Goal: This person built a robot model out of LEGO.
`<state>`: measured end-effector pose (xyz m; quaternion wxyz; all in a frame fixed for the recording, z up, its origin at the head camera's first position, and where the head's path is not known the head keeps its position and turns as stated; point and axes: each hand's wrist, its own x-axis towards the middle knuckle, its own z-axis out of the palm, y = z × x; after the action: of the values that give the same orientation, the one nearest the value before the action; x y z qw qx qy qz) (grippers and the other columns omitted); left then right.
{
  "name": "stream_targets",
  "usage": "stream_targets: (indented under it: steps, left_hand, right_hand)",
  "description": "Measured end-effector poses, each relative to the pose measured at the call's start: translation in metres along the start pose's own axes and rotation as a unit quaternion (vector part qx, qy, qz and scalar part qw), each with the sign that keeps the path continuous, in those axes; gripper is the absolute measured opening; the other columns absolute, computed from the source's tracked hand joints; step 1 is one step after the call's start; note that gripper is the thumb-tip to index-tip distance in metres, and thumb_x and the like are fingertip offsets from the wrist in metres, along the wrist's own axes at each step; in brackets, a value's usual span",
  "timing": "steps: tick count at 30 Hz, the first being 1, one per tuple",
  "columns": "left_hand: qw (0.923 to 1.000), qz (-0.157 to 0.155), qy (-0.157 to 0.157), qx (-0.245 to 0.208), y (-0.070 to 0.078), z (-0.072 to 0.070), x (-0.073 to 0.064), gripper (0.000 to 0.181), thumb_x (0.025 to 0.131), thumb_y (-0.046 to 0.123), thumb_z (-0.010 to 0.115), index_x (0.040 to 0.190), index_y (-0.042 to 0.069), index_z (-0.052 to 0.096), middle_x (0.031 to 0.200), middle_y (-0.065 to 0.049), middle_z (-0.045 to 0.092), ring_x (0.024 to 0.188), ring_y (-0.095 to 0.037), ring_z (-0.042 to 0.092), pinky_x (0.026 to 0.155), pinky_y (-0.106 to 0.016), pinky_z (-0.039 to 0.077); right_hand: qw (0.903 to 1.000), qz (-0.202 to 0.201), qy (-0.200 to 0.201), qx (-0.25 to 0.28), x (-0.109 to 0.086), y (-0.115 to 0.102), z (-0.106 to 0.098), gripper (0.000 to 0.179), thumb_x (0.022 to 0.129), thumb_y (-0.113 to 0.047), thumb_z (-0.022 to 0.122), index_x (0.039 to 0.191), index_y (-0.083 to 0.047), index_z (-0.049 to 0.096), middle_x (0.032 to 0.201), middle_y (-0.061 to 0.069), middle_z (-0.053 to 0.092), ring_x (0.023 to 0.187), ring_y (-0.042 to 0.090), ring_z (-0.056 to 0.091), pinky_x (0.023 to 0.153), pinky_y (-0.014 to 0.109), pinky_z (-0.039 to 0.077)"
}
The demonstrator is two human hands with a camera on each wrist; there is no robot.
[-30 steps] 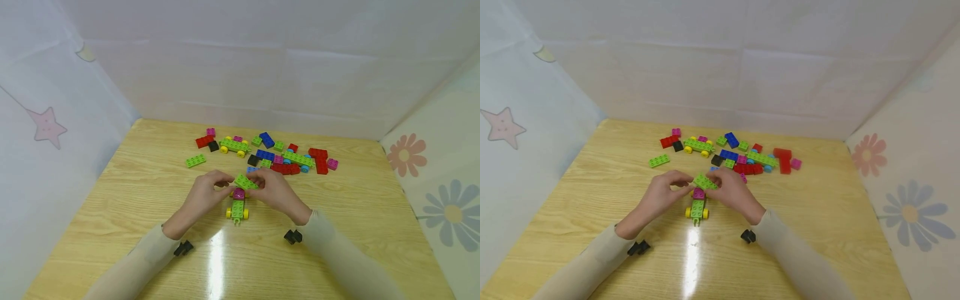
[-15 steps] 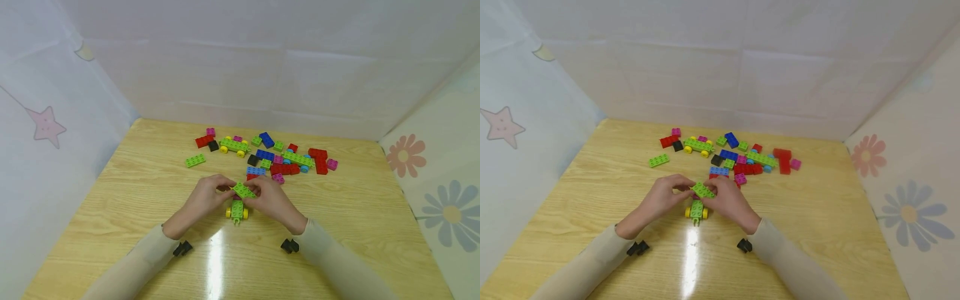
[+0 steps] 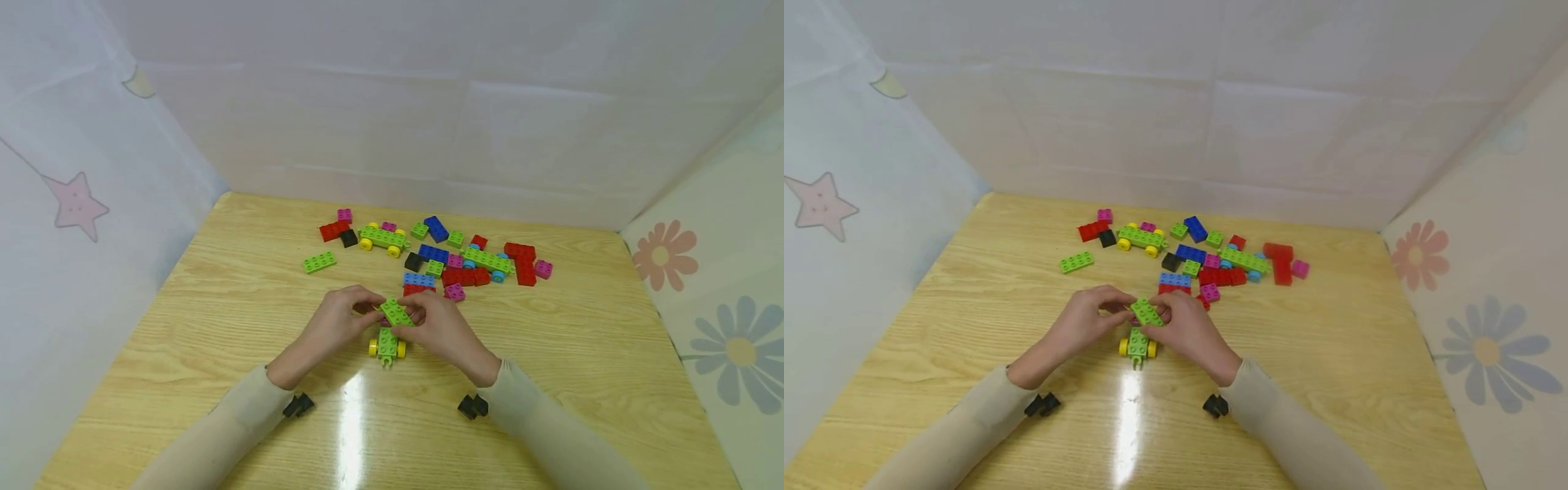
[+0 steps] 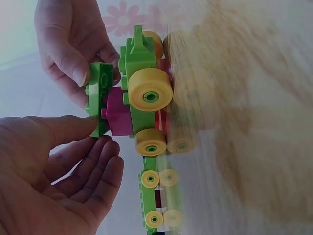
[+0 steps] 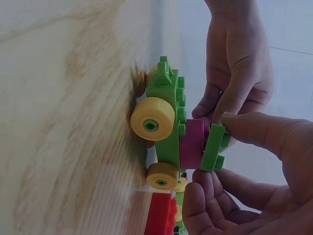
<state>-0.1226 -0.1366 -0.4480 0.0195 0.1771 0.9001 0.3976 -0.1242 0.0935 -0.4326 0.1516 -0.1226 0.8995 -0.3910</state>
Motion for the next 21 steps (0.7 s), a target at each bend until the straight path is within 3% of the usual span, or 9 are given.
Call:
stream_targets:
  steps: [15, 21]
  left_hand:
    - [0.9999, -0.009, 0.008, 0.001, -0.0013, 0.0015, 0.0003, 0.026, 0.100, 0.011, 0.085, 0.126, 0.008, 0.084, 0.116, -0.006, 0.083, 0.101, -0.021, 0.080, 0.091, -0.042, 0.069]
    - [0.9999, -0.009, 0.009, 0.000, -0.0011, 0.0019, 0.0003, 0.028, 0.100, 0.011, 0.085, 0.127, 0.006, 0.083, 0.117, -0.008, 0.083, 0.100, -0.020, 0.080, 0.090, -0.041, 0.069]
  right_hand:
    - [0.9990, 0.008, -0.016, 0.040, -0.0052, 0.0014, -0.0012, 0.061, 0.094, -0.024, 0.093, 0.149, -0.008, 0.071, 0.122, 0.003, 0.076, 0.103, 0.015, 0.072, 0.099, 0.039, 0.066]
    - [0.9989, -0.006, -0.029, 0.036, -0.0054, 0.0035, -0.0012, 0.067, 0.093, -0.017, 0.093, 0.154, -0.007, 0.067, 0.125, 0.005, 0.073, 0.105, 0.016, 0.070, 0.100, 0.040, 0.065]
